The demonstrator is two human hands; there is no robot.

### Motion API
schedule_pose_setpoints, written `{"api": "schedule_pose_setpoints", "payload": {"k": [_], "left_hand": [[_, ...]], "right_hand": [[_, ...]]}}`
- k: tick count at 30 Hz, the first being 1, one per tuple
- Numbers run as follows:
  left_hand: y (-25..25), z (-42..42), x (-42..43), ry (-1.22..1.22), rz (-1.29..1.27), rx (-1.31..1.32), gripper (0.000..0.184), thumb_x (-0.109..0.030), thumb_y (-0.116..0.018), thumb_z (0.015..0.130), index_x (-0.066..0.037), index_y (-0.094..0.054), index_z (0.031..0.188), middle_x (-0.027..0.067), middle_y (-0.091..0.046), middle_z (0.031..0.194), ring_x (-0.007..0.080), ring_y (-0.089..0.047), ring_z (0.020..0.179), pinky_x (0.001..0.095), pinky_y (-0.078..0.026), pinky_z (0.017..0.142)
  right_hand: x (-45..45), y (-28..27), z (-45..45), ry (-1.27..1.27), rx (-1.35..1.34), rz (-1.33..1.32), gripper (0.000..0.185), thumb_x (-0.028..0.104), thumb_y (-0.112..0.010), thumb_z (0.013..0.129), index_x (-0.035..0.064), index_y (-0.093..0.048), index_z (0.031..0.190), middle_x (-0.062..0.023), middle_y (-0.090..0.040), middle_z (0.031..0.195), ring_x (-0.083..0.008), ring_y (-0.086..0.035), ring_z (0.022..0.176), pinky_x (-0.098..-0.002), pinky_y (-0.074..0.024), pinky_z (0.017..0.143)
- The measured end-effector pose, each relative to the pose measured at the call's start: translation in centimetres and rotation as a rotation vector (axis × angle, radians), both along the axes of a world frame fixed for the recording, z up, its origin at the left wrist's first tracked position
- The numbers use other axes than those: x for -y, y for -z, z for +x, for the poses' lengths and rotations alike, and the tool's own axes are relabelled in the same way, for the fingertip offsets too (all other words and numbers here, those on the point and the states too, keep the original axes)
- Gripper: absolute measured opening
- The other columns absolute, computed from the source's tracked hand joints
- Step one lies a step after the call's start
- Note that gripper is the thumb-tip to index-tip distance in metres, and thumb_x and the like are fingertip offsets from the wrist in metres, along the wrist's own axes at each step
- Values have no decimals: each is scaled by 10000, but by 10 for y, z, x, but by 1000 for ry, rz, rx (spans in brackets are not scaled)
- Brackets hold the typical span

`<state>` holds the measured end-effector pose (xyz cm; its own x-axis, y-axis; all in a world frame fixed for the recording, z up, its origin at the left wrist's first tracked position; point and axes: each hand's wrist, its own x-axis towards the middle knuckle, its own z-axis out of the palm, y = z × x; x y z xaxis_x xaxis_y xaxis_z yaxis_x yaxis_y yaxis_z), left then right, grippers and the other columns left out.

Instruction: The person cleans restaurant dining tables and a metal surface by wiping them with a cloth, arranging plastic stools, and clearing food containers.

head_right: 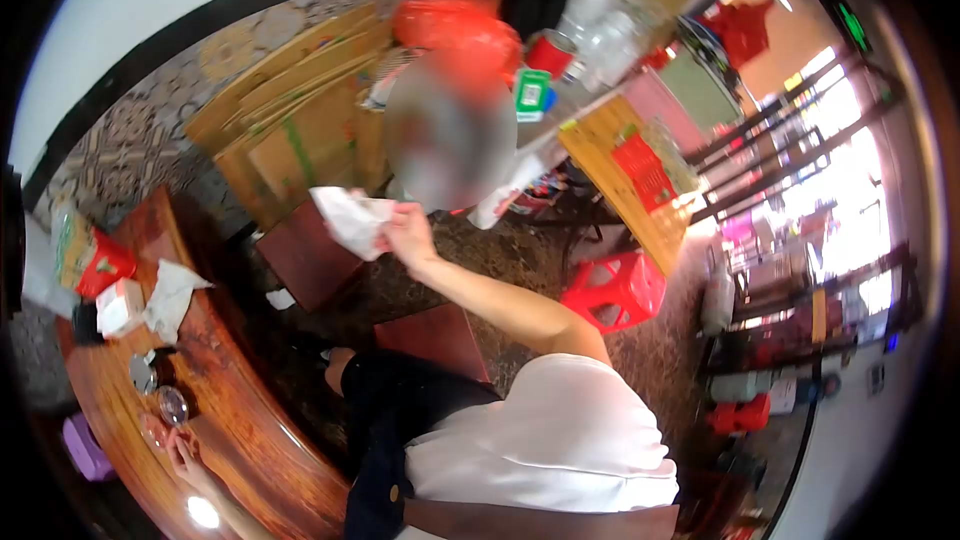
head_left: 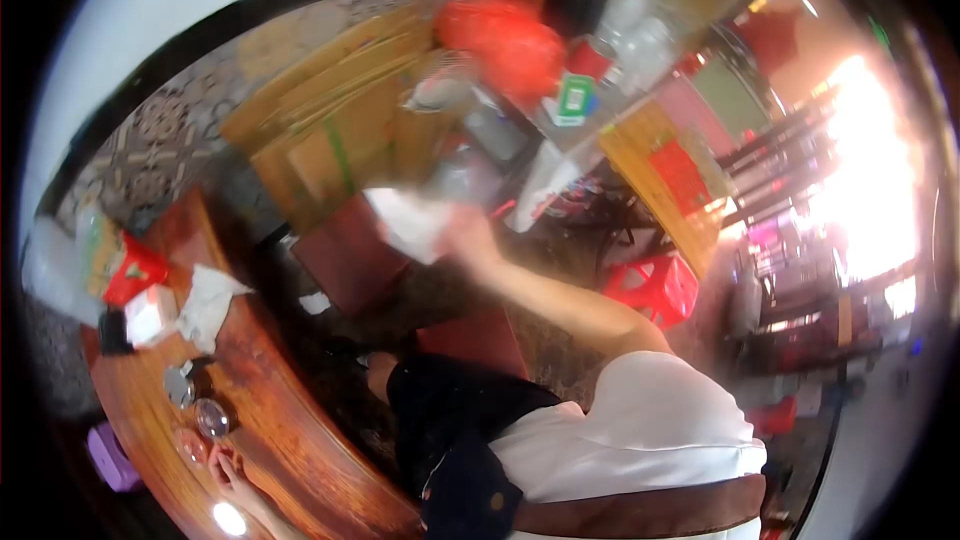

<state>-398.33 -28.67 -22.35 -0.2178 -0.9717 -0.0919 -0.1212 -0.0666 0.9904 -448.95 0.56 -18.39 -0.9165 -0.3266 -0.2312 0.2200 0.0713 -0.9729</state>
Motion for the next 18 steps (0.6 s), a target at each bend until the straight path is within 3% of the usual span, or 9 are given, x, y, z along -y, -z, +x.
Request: {"api": "schedule_pose_setpoints", "payload": {"k": [5, 8, 10, 11, 12, 13, 14, 16, 18], "left_hand": [[11, -33, -10, 128, 82, 14, 261, -244, -559, 992, -56, -613, 1165, 29, -635, 1051, 121, -603, 945, 268, -486, 821], [7, -56, -22, 137, 101, 91, 245, -251, -556, 994, -78, -612, 1158, 9, -633, 1027, 114, -601, 938, 269, -484, 826], [-4, -66, -36, 146, 116, 136, 203, -222, -544, 997, -80, -611, 1125, -4, -612, 1015, 99, -570, 938, 262, -474, 806], [-4, -66, -38, 196, 103, 118, 201, -223, -546, 995, -82, -612, 1122, -2, -611, 1012, 100, -568, 938, 265, -475, 803], [1, -66, -41, 243, 92, 101, 198, -223, -549, 993, -85, -614, 1119, 0, -610, 1009, 102, -566, 939, 268, -477, 800], [5, -63, -45, 281, 84, 80, 195, -224, -552, 991, -87, -615, 1116, 2, -609, 1005, 104, -564, 939, 270, -478, 797], [4, -64, -55, 227, 111, 100, 192, -226, -579, 975, -98, -623, 1110, 9, -624, 1003, 115, -584, 943, 275, -484, 787], [16, -54, -72, 168, 123, 134, 201, -228, -594, 961, -90, -634, 1102, 30, -667, 1043, 133, -627, 941, 268, -485, 775], [-1, -58, -107, 85, 188, 104, 200, -231, -610, 954, -75, -653, 1072, 41, -679, 1009, 126, -625, 946, 283, -499, 761]], "right_hand": [[-193, 23, -84, 624, -153, 172, 263, -18, -549, 817, -3, -428, 1051, -118, -596, 833, -181, -616, 576, -294, -525, 464], [-302, 25, -160, 926, -378, 222, 346, 205, -642, 881, -8, -461, 1087, -132, -606, 932, -205, -613, 800, -343, -531, 724], [-343, -35, -184, 991, -583, 265, 515, 285, -681, 876, -73, -467, 1179, -161, -636, 983, -219, -613, 831, -349, -523, 749], [-415, 2, -248, 962, -492, 356, 533, 295, -686, 875, -94, -485, 1177, -159, -644, 982, -192, -612, 835, -347, -512, 711], [-431, -13, -252, 866, -505, 277, 521, 300, -682, 879, -107, -507, 1154, -167, -641, 1017, -167, -617, 857, -357, -506, 679], [-428, -28, -246, 928, -365, 234, 435, 311, -681, 878, -83, -574, 1027, -139, -654, 905, -174, -623, 774, -367, -500, 630], [-437, -12, -260, 1009, -312, 436, 349, 310, -677, 880, -34, -624, 905, -100, -642, 739, -198, -613, 648, -381, -488, 575], [-419, 21, -264, 641, -234, 547, 331, 287, -673, 879, 17, -615, 1060, -130, -650, 933, -174, -627, 758, -346, -518, 640], [-326, 72, -228, 410, -262, -12, 304, 292, -605, 934, 17, -615, 1062, -104, -651, 957, -166, -629, 834, -303, -525, 657]]}}
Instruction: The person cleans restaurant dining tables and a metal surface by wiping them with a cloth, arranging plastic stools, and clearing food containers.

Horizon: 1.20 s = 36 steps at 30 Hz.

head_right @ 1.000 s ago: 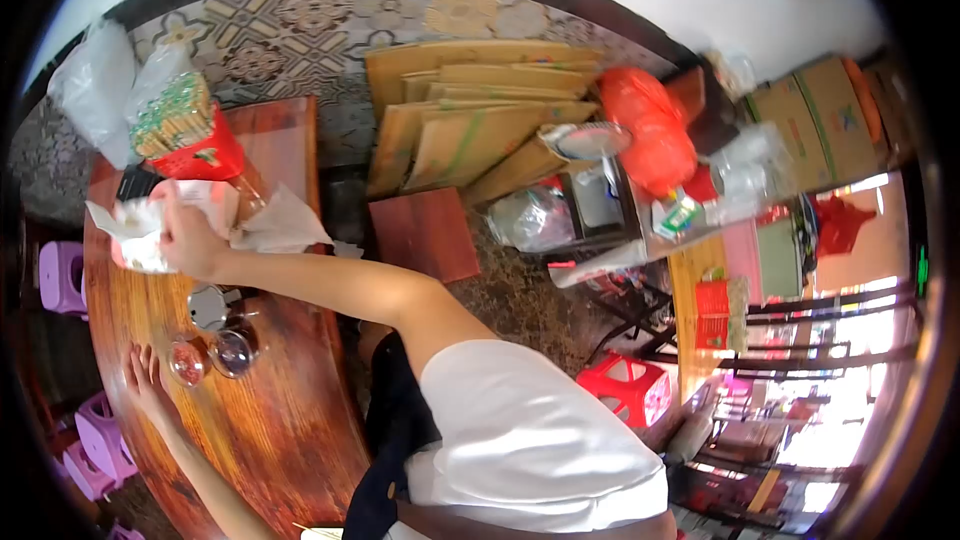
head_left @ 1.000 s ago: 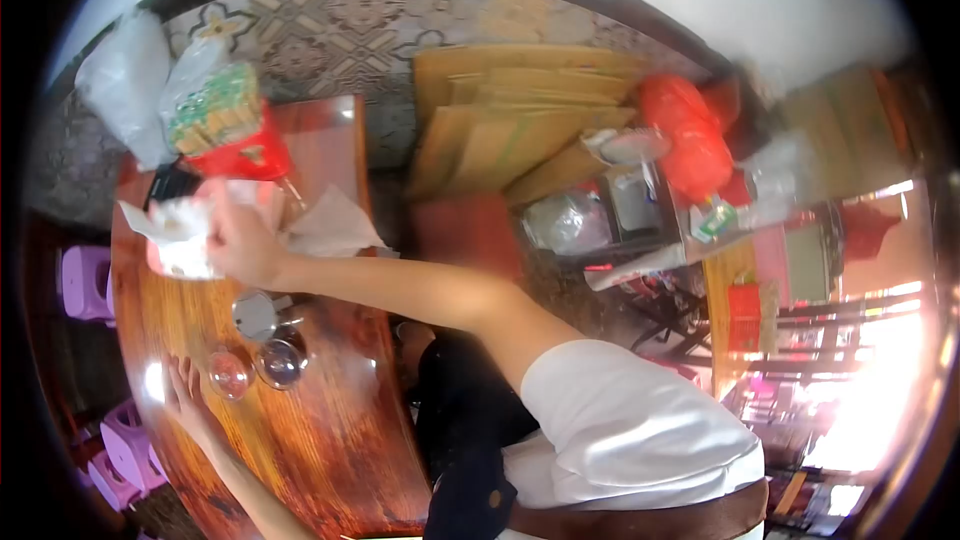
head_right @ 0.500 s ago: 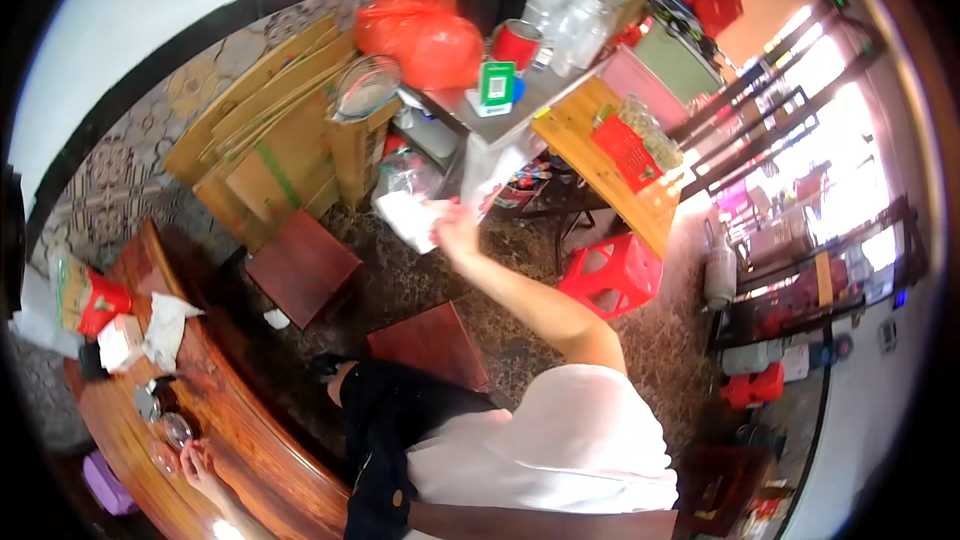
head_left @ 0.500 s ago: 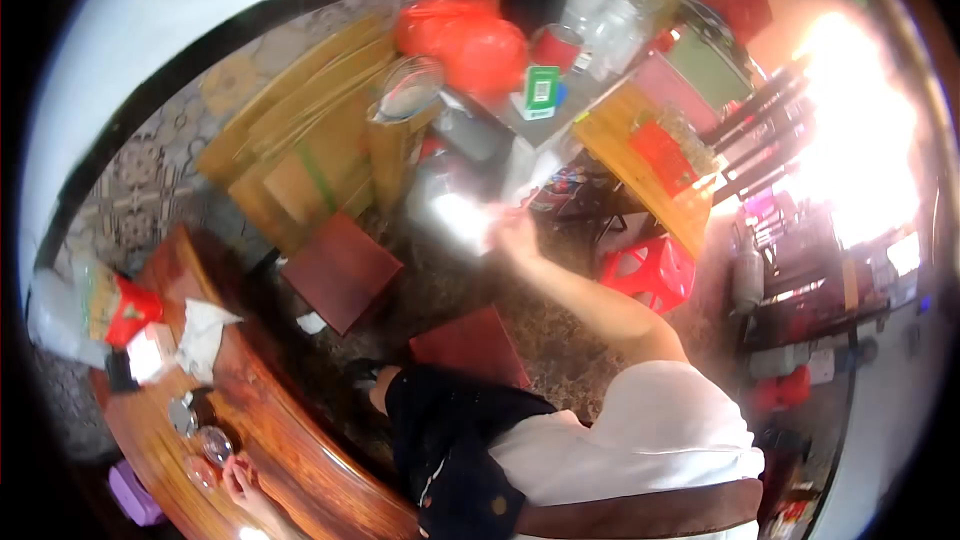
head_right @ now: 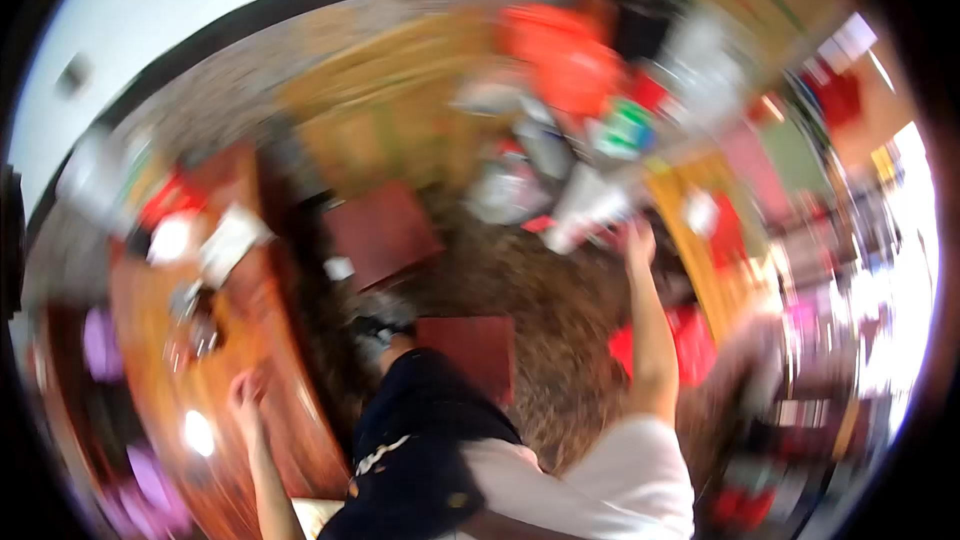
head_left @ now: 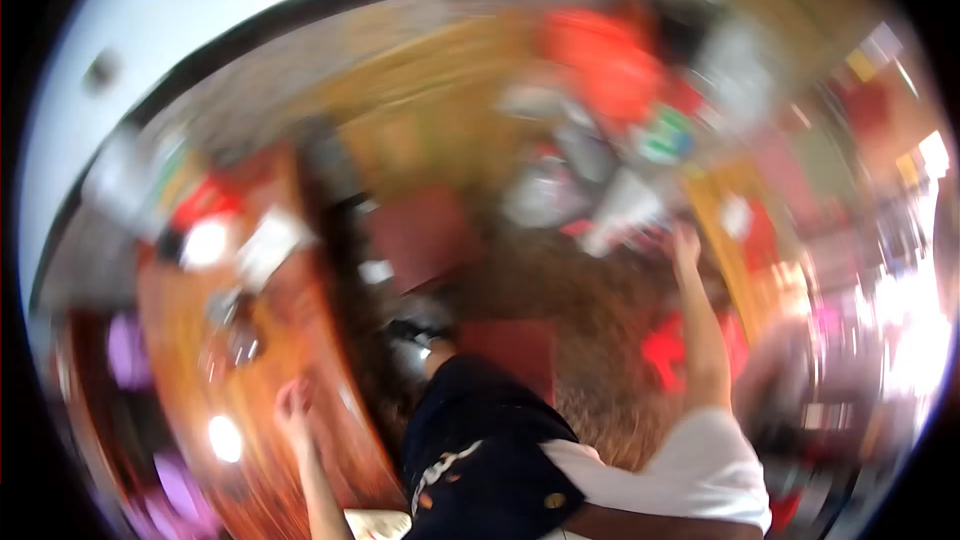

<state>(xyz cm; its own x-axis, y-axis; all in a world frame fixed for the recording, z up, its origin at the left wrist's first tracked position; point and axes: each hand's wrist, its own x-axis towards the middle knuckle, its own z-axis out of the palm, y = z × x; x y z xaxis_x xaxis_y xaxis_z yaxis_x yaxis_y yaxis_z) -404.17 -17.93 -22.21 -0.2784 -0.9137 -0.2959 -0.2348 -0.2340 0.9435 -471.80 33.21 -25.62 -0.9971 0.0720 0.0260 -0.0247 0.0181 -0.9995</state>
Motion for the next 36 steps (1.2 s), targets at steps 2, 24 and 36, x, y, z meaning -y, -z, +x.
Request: {"api": "schedule_pose_setpoints", "payload": {"k": [2, 24, 36], "left_hand": [[-13, -2, -26, -129, 42, 17, 180, -183, -613, 951, -29, -660, 1034, 46, -684, 994, 131, -627, 920, 280, -492, 780], [5, -28, 29, -541, 66, -177, 597, 60, -597, 861, -55, -333, 1384, 122, -454, 1206, 173, -544, 972, 276, -501, 827], [25, -66, 132, -914, -15, -88, 781, 26, -719, 801, -33, -251, 1424, 146, -414, 1381, 246, -491, 1233, 383, -437, 1028]], "right_hand": [[68, 58, 32, -530, 233, 161, 229, 257, -572, 954, 37, -622, 997, -100, -664, 848, -157, -638, 674, -275, -502, 490], [755, 22, 337, -1705, -1487, 479, 336, 54, -540, 852, 43, -598, 1183, -165, -557, 1280, -349, -461, 1265, -506, -332, 1066], [819, 55, 302, -1369, -1267, 710, 388, 128, -525, 945, 35, -527, 1321, -199, -439, 1404, -430, -367, 1308, -543, -320, 1050]]}}
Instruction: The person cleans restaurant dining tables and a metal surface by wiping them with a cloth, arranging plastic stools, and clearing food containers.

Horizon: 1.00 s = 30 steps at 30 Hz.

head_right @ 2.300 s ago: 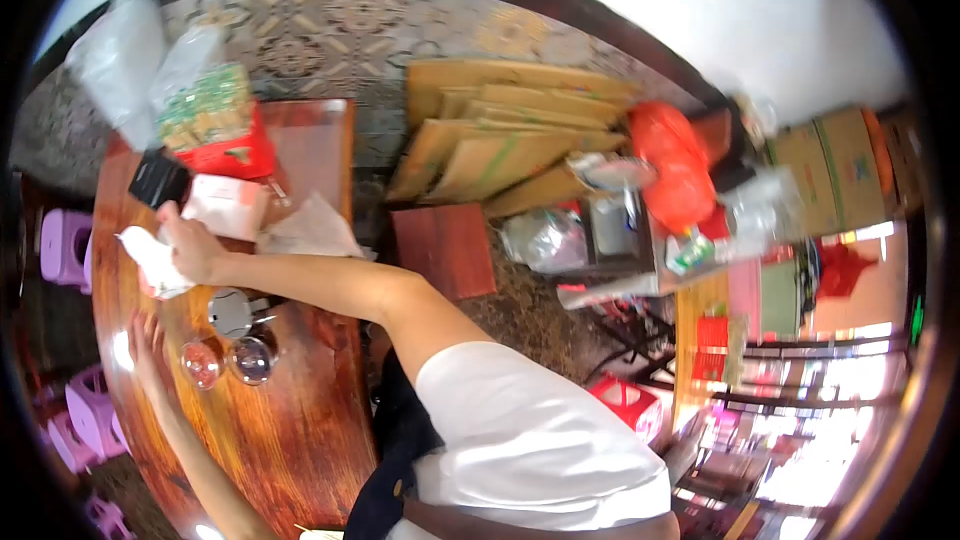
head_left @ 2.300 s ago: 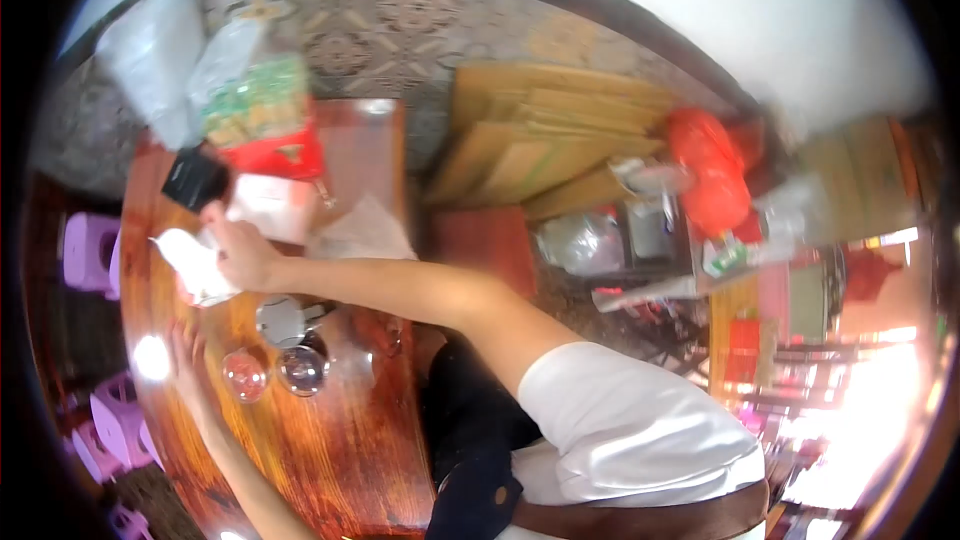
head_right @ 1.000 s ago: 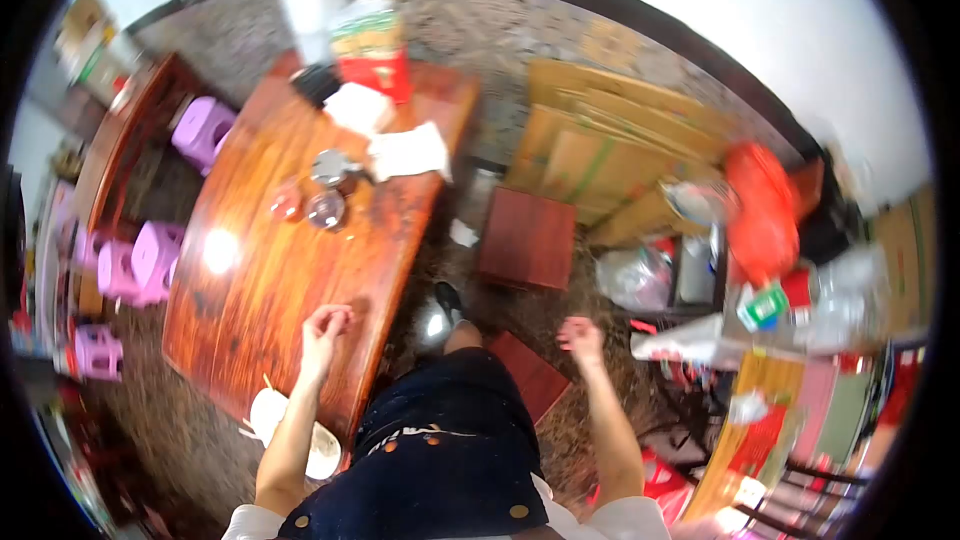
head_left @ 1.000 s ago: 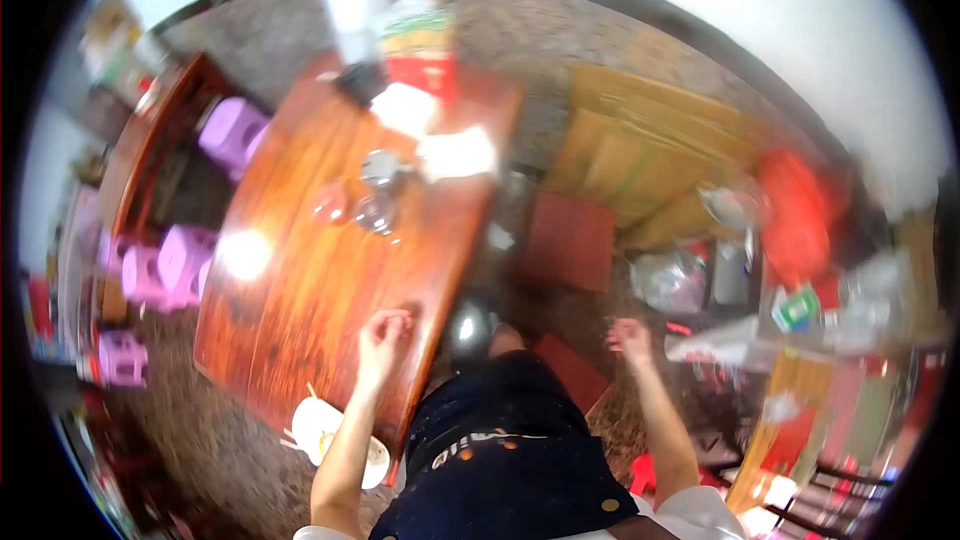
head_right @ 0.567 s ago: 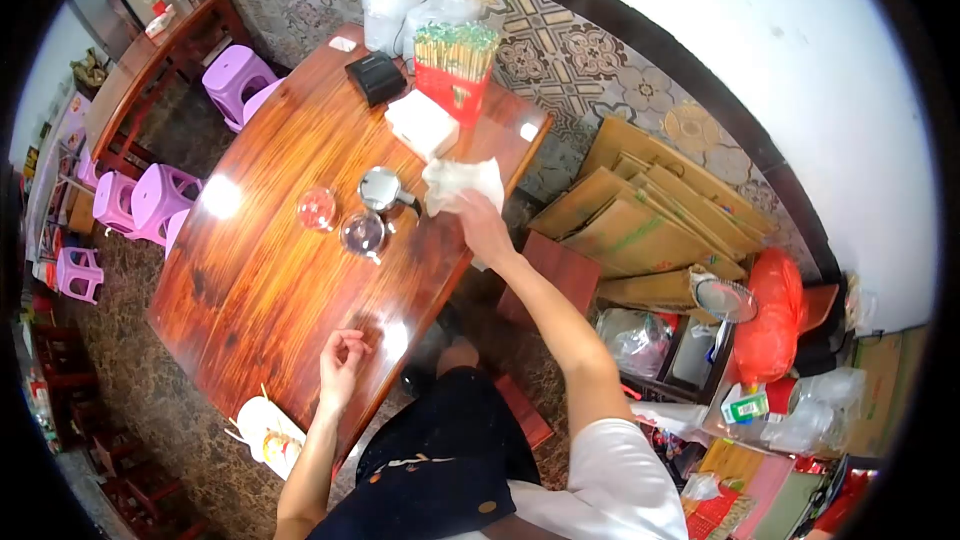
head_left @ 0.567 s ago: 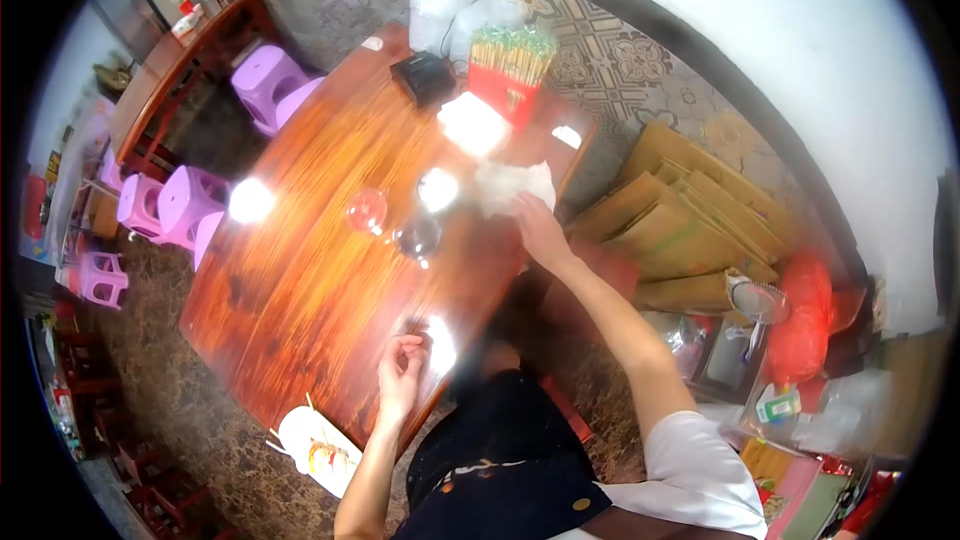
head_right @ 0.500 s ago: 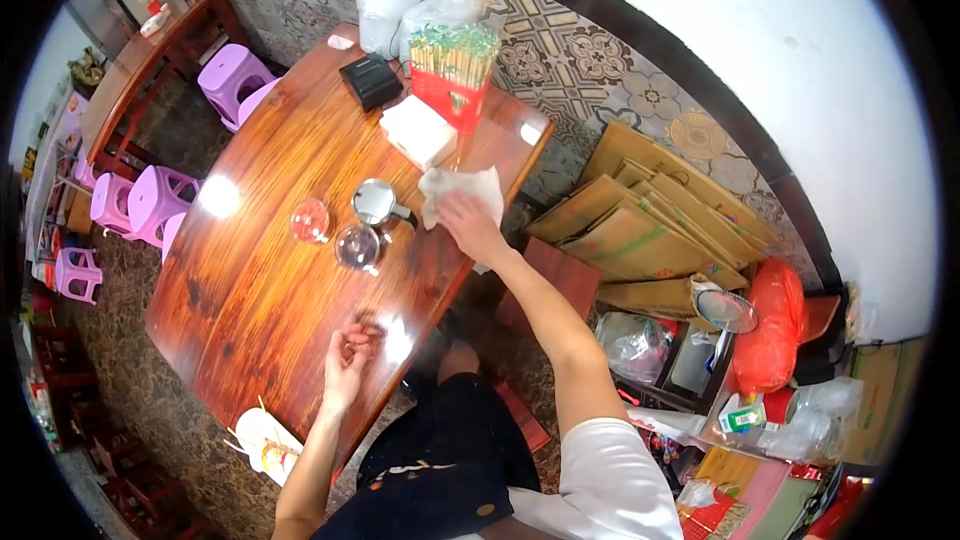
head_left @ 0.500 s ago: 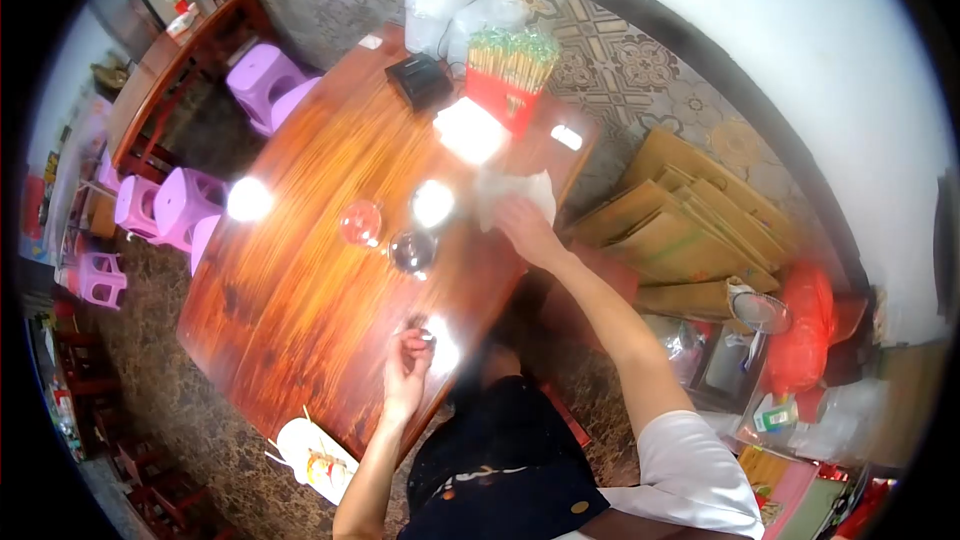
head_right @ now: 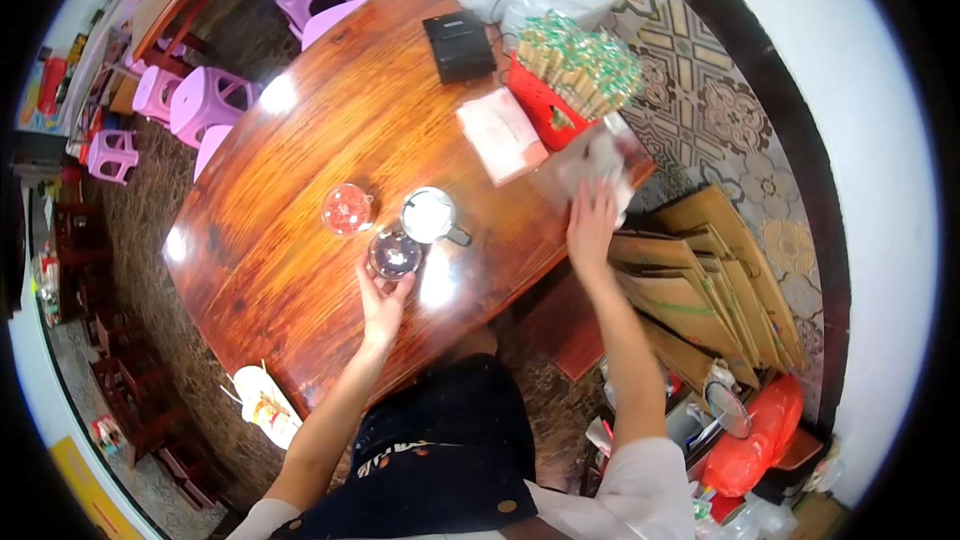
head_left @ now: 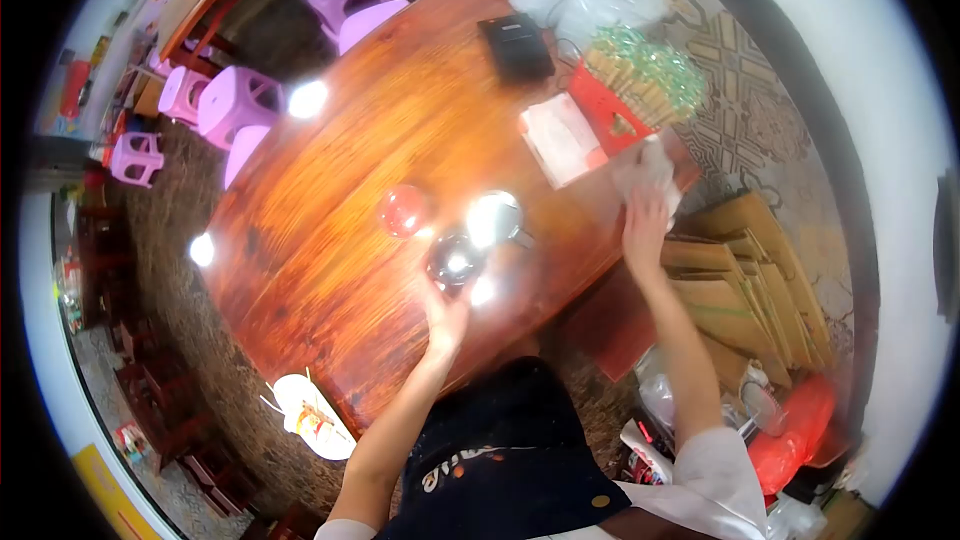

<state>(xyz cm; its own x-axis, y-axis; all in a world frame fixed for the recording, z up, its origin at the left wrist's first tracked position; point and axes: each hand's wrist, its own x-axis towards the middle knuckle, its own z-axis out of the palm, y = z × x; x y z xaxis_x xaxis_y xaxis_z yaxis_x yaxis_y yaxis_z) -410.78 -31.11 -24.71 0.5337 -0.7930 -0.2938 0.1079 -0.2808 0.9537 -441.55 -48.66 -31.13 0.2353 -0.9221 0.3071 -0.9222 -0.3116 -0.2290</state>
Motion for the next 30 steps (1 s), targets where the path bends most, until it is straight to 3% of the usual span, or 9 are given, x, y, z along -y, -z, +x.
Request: {"api": "schedule_pose_setpoints", "payload": {"k": [3, 6, 10, 12, 15, 17, 20, 24, 30], "left_hand": [[13, 6, 18, -21, -107, 142, 683, 3, -773, 718, 4, -454, 1322, 143, -586, 1211, 258, -552, 1160, 401, -451, 999], [6, 6, 40, 116, -52, 86, 821, 95, -658, 813, -48, -185, 1468, 164, -405, 1402, 269, -526, 1221, 361, -480, 1005], [35, -8, 58, 13, -117, 64, 872, 125, -632, 814, -74, -139, 1505, 156, -380, 1420, 256, -571, 1144, 338, -512, 943], [29, -13, 62, -50, -157, -172, 895, 106, -641, 816, -88, -120, 1517, 150, -342, 1442, 232, -581, 1090, 316, -518, 894], [25, -2, 42, -127, -37, -216, 833, 59, -639, 833, -102, -150, 1488, 159, -357, 1380, 260, -580, 1103, 345, -550, 838], [28, 20, 26, -305, 59, -235, 813, 61, -585, 849, -153, -110, 1473, 176, -343, 1343, 276, -585, 1099, 372, -576, 776], [0, 60, 29, -247, 73, -249, 745, 69, -466, 880, -180, -104, 1482, 180, -355, 1365, 284, -605, 1066, 355, -591, 740], [36, 88, 42, -92, 3, 22, 675, 65, -420, 895, -134, -195, 1500, 169, -410, 1392, 254, -612, 1067, 313, -576, 765], [15, 119, 63, -22, -81, -362, 588, -7, -414, 927, -74, -277, 1495, 162, -416, 1428, 251, -588, 1124, 328, -537, 854]], "right_hand": [[-90, -23, 46, -38, 12, 144, 426, 121, -573, 909, 45, -523, 1325, -176, -430, 1398, -415, -370, 1298, -511, -338, 1026], [-127, -39, 91, -63, 25, 174, 463, 121, -612, 873, 49, -524, 1322, -163, -449, 1365, -388, -404, 1235, -507, -350, 1009], [-134, -50, 118, -264, 65, 173, 448, 126, -632, 850, 46, -553, 1284, -174, -491, 1292, -374, -454, 1119, -510, -367, 986], [-141, -60, 132, -405, 108, 244, 434, 148, -652, 834, 46, -578, 1249, -175, -528, 1235, -365, -475, 1085, -520, -375, 967], [-131, -43, 136, -660, 40, 265, 416, 161, -657, 827, 64, -599, 1227, -147, -543, 1233, -325, -485, 1085, -490, -390, 943], [-121, -38, 145, -665, 6, 161, 402, 157, -653, 817, 96, -618, 1213, -114, -556, 1231, -269, -492, 1074, -461, -374, 934], [-119, -32, 164, -609, -33, -14, 434, 188, -670, 803, 123, -619, 1229, -106, -547, 1260, -260, -488, 1069, -472, -338, 953], [-139, -20, 181, -465, -54, 11, 471, 210, -668, 814, 87, -589, 1261, -144, -496, 1357, -293, -467, 1113, -472, -332, 985], [-149, -20, 220, -308, 69, 176, 629, 243, -625, 864, -64, -413, 1371, -221, -393, 1449, -377, -384, 1233, -497, -308, 1052]]}}
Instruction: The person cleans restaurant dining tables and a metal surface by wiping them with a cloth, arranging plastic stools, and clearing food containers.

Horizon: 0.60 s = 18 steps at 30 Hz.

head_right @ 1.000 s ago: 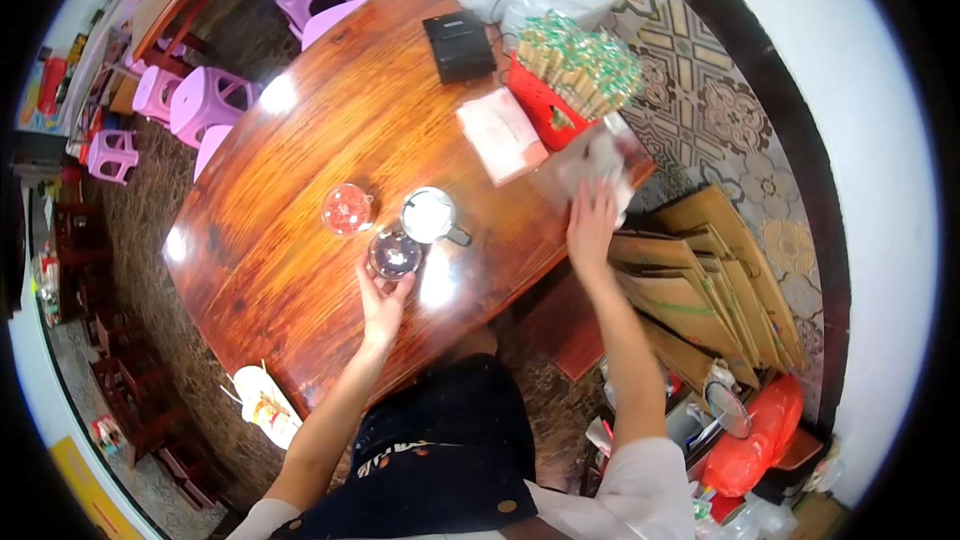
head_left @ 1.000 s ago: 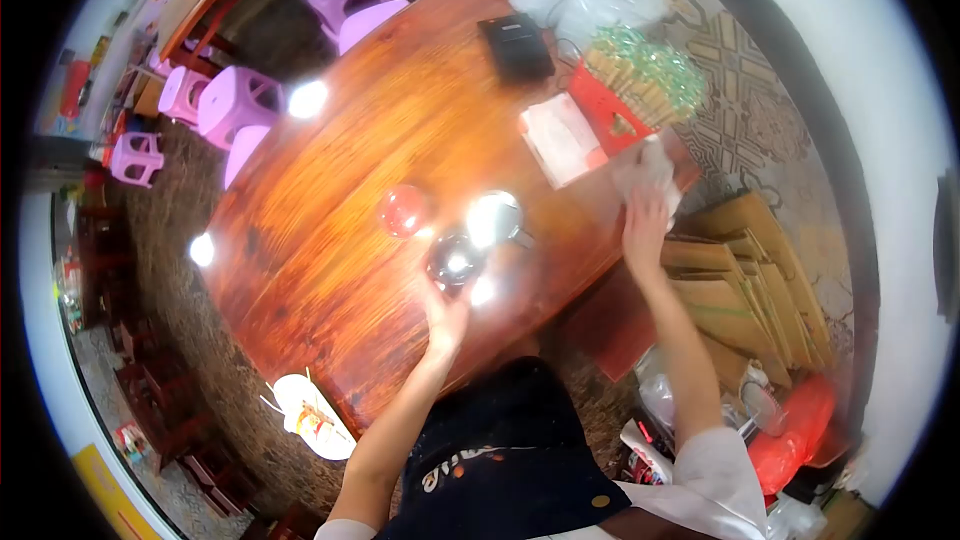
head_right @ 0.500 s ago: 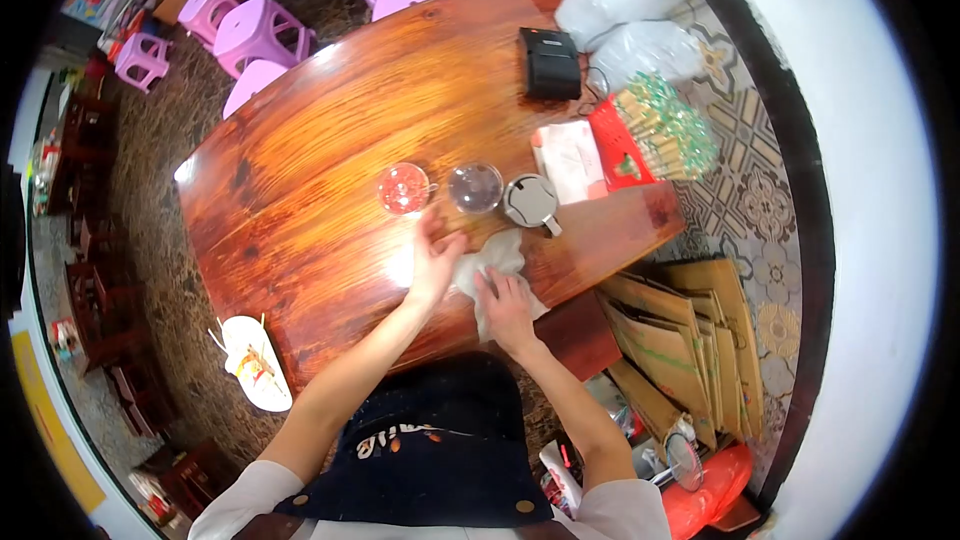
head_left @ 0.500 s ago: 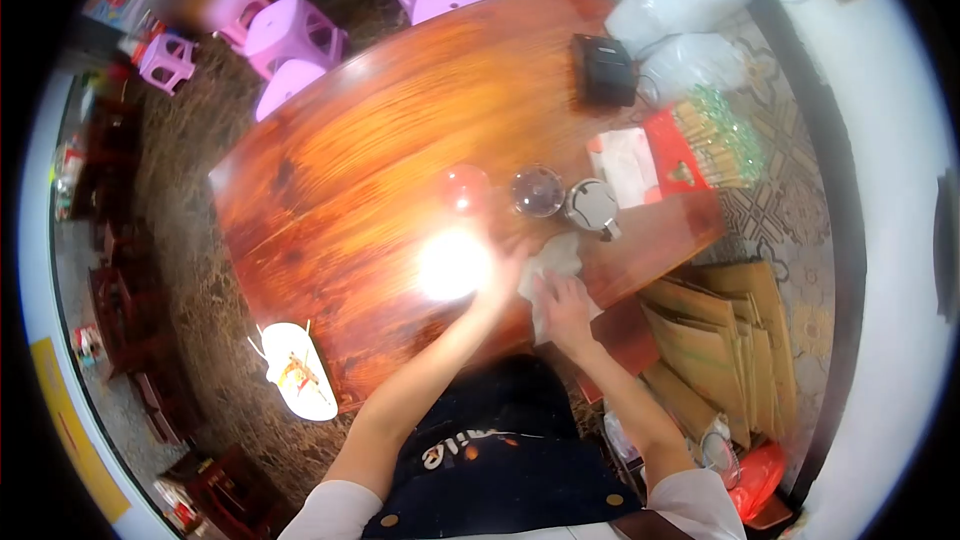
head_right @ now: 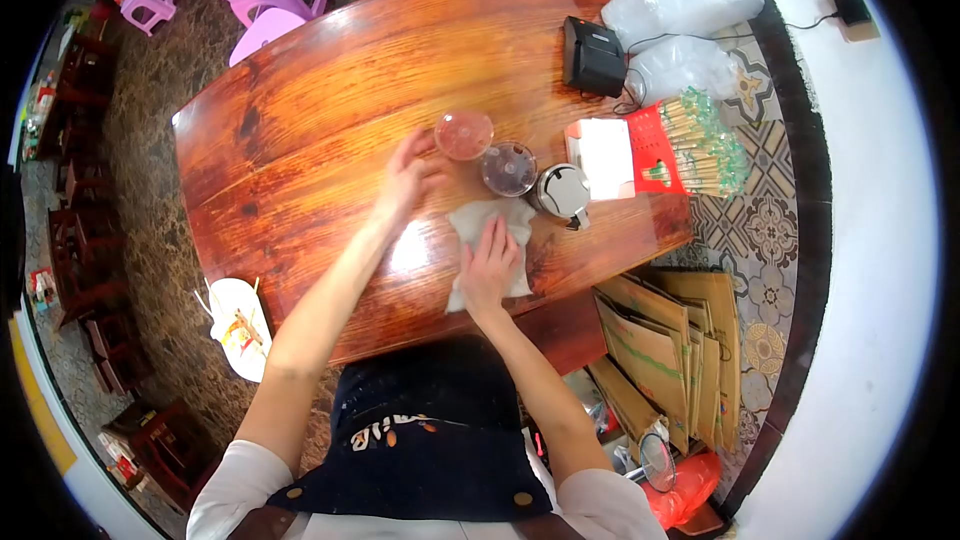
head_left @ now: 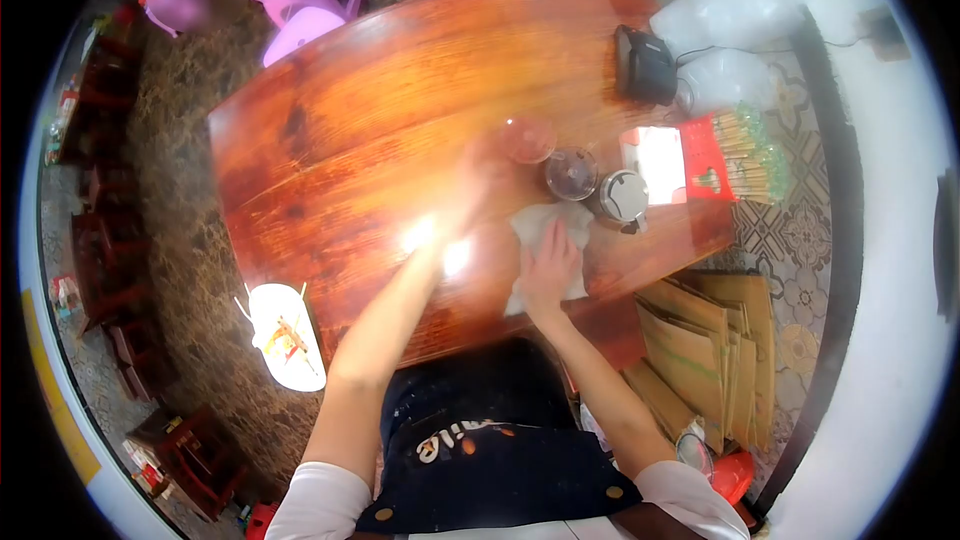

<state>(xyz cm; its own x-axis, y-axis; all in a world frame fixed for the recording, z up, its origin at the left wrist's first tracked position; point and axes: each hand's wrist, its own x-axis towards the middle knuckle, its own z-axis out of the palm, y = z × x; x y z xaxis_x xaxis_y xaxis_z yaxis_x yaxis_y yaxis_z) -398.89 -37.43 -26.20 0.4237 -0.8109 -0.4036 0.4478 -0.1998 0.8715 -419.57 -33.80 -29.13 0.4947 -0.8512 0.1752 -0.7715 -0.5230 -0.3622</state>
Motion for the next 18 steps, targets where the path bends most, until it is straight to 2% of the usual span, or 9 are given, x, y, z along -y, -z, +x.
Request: {"api": "schedule_pose_setpoints", "payload": {"k": [3, 5, 6, 8, 11, 13, 14, 15, 18], "left_hand": [[-42, 30, -40, -139, 20, 38, 534, -65, -448, 940, -31, -338, 1462, 175, -468, 1402, 257, -577, 1160, 341, -503, 924], [-54, 55, -101, -161, 60, 227, 448, -92, -479, 953, -18, -448, 1394, 159, -562, 1304, 243, -603, 1121, 347, -501, 938], [-65, 65, -142, -164, 212, 617, 401, -85, -484, 957, -14, -499, 1352, 148, -583, 1275, 239, -602, 1126, 346, -493, 962], [-93, 86, -250, -410, 356, 918, 313, -14, -465, 954, 15, -567, 1248, 137, -626, 1200, 222, -592, 1140, 337, -468, 981], [-105, 112, -379, -656, 665, 1152, 254, -56, -485, 981, 13, -587, 1203, 128, -623, 1179, 211, -583, 1084, 330, -453, 950], [-86, 125, -477, -685, 849, 1083, 283, -158, -513, 993, -3, -573, 1223, 118, -617, 1175, 213, -569, 1090, 324, -438, 958], [-62, 127, -529, -660, 939, 863, 309, -218, -493, 1007, -20, -574, 1230, 102, -617, 1156, 197, -571, 1058, 313, -455, 918], [-58, 123, -558, -660, 884, 323, 322, -264, -468, 1020, -41, -575, 1226, 99, -622, 1087, 187, -592, 986, 300, -490, 847], [-71, 88, -542, -547, 781, -103, 375, -314, -446, 1027, -71, -499, 1307, 124, -622, 1073, 202, -638, 913, 345, -561, 762]], "right_hand": [[1, 3, 37, -32, 12, 28, 637, 268, -628, 869, -49, -418, 1379, -229, -398, 1435, -383, -383, 1242, -505, -310, 1062], [-14, 5, 60, -238, 24, 53, 501, 107, -581, 893, -33, -458, 1358, -214, -398, 1435, -344, -441, 1181, -464, -404, 1005], [-28, 9, 72, -334, 79, 163, 458, 35, -557, 893, -31, -483, 1339, -201, -395, 1440, -323, -464, 1152, -444, -439, 977], [-90, 13, 92, -695, 335, 143, 403, -52, -521, 868, 12, -582, 1261, -166, -563, 1268, -289, -515, 1081, -404, -506, 873], [-115, -5, 104, -561, 500, 768, 358, -38, -514, 878, 35, -609, 1216, -188, -600, 1112, -289, -546, 1029, -388, -500, 809], [-90, -4, 113, -377, 781, 548, 343, -29, -502, 883, 17, -603, 1207, -191, -604, 1098, -316, -537, 1036, -400, -490, 821], [-60, -37, 123, -422, 731, 371, 331, -9, -514, 888, 2, -596, 1208, -200, -601, 1114, -330, -532, 1035, -413, -481, 836], [-25, -70, 137, -458, 674, 190, 323, 10, -526, 892, -12, -590, 1208, -209, -599, 1131, -343, -528, 1033, -426, -471, 851], [41, -42, 179, -659, 298, -101, 307, 160, -557, 905, 6, -592, 1168, -193, -557, 1293, -390, -462, 1174, -491, -391, 975]]}}
